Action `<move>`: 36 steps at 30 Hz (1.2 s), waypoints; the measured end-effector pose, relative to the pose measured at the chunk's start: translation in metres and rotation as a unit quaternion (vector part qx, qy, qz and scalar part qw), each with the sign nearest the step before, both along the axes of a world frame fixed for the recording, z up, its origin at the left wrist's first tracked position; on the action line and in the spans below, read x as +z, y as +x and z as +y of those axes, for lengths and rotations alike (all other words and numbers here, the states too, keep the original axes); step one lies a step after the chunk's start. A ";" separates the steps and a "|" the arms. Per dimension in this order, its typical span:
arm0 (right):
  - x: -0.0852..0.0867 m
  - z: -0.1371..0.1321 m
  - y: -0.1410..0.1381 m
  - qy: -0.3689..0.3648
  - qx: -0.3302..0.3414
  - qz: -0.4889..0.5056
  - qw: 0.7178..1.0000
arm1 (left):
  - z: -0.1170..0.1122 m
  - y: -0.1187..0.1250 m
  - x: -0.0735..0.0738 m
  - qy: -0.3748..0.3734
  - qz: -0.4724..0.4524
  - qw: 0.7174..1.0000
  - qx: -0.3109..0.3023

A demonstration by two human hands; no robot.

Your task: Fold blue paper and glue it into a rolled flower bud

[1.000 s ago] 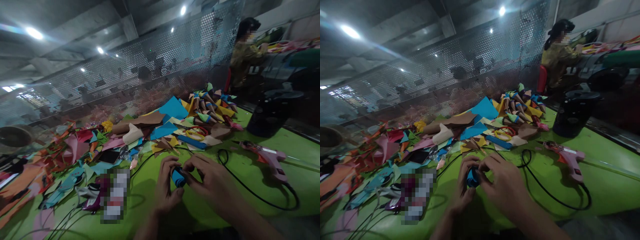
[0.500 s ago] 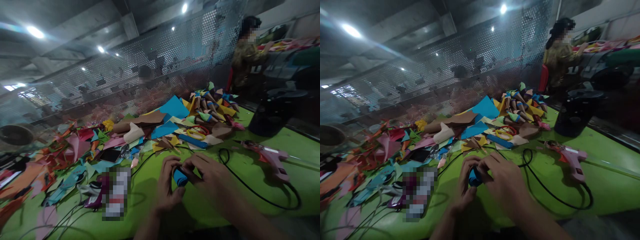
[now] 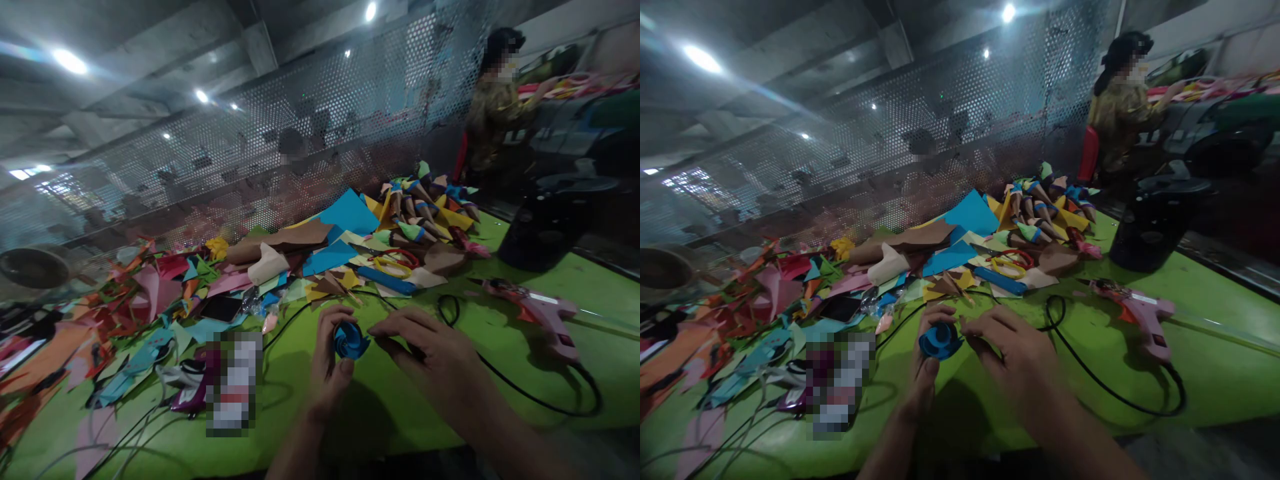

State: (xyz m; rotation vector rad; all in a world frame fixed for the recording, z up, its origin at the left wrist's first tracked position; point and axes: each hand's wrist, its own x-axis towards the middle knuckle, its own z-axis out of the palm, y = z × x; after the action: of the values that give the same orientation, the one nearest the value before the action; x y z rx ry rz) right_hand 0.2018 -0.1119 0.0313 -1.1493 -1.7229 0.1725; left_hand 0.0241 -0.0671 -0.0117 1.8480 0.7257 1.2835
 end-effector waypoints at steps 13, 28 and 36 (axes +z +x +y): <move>-0.003 0.006 0.002 0.005 -0.009 -0.119 0.993 | 0.004 -0.001 -0.007 -0.006 -0.020 1.000 -0.016; 0.003 0.009 0.000 0.016 -0.012 -0.113 0.993 | 0.002 -0.001 -0.003 -0.015 0.007 0.999 -0.028; -0.004 0.005 -0.008 -0.025 -0.056 -0.043 0.997 | 0.000 0.001 0.000 0.009 -0.015 0.999 0.040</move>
State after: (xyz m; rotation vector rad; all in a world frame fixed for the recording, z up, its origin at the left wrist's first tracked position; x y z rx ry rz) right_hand 0.1939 -0.1072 0.0271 -1.3036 -1.7326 0.0984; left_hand 0.0252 -0.0668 -0.0113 1.8268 0.7813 1.3695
